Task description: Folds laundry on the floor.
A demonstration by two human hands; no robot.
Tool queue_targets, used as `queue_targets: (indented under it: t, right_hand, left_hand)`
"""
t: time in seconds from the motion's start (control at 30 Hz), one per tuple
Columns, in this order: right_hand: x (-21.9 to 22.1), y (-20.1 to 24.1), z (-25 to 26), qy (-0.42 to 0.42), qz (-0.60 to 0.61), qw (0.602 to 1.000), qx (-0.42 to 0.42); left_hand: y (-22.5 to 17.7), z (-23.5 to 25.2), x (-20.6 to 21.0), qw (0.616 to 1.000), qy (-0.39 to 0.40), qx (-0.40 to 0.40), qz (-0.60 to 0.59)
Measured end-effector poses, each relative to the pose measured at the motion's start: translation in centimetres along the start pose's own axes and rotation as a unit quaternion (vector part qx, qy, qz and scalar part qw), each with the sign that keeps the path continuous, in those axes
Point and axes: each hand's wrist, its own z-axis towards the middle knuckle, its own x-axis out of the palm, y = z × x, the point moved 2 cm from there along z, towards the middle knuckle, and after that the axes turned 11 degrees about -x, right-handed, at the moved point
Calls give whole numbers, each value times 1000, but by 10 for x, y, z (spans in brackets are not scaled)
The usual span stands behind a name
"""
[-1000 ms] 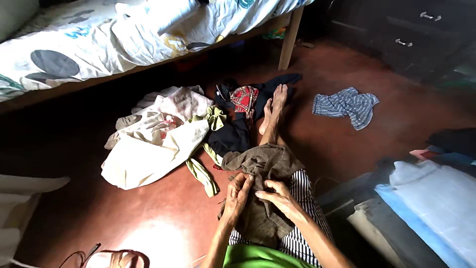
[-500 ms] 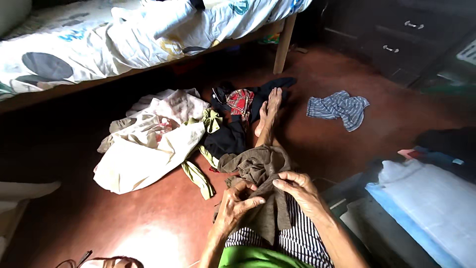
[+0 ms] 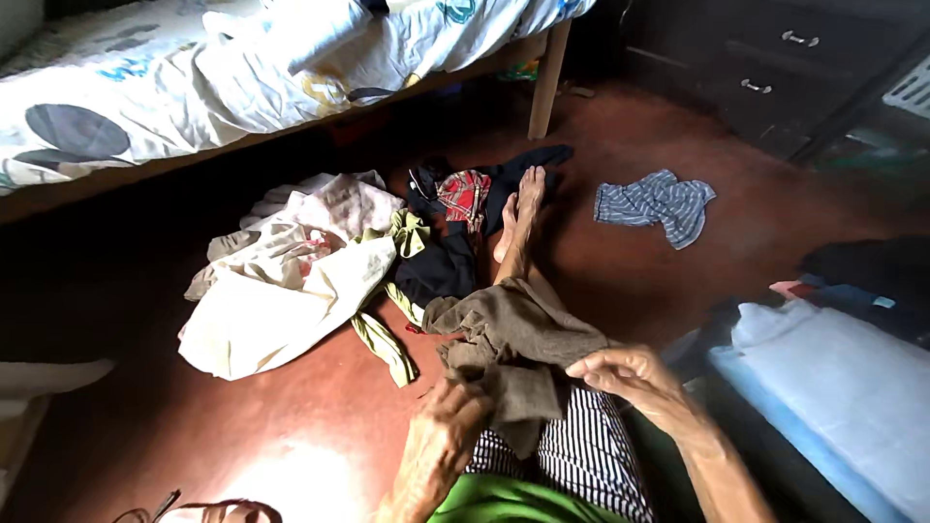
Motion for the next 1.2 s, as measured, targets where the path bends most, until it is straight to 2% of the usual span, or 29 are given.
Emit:
queue_targets:
  t: [0.1, 0.17, 0.27, 0.33, 0.4, 0.47, 0.57, 0.67, 0.73, 0.87, 0.97, 1.1, 1.17, 1.2]
  right_hand:
    - [0, -25, -17, -13, -88, 993, 74]
    - [3, -34, -25, 1, -97, 991, 89]
    - [18, -32, -29, 70, -159, 979, 109]
    - [32, -30, -28, 146, -238, 949, 144]
    - [43, -34, -29, 193, -312, 914, 174]
    - [50, -39, -31, 167, -345, 907, 175]
    - [47, -43, -34, 54, -297, 943, 136]
    - [36, -46, -36, -6, -217, 971, 102]
    - [29, -50, -38, -21, -177, 979, 95]
    - [18, -42, -39, -79, -111, 984, 115]
    - [12, -34, -41, -95, -46, 989, 108]
    - [9, -18, -38, -93, -25, 994, 45]
    - [10, -12, -35, -98, -13, 995, 33]
    - [10, -11, -33, -99, -8, 994, 36]
  left_hand:
    - [23, -35, 22, 985, 167, -42, 6]
    - [37, -49, 26, 978, 193, -68, -37]
    - [41, -50, 20, 980, 133, -119, -90]
    - [39, -43, 20, 984, 69, -146, -81]
    - [34, -34, 27, 991, 7, -122, -48]
    - [27, -24, 36, 998, -11, -63, 9]
    - [12, -8, 52, 997, 1, 30, 76]
    - [4, 3, 74, 986, 34, 78, 145]
    - [7, 8, 86, 986, 63, 70, 140]
    - [1, 14, 74, 994, 108, 5, 11]
    - [-16, 17, 56, 998, 66, 13, -20]
    - [-38, 23, 35, 996, -7, 68, -48]
    - [-38, 24, 38, 995, 37, 40, -86]
    - [-34, 24, 42, 991, 96, 9, -87]
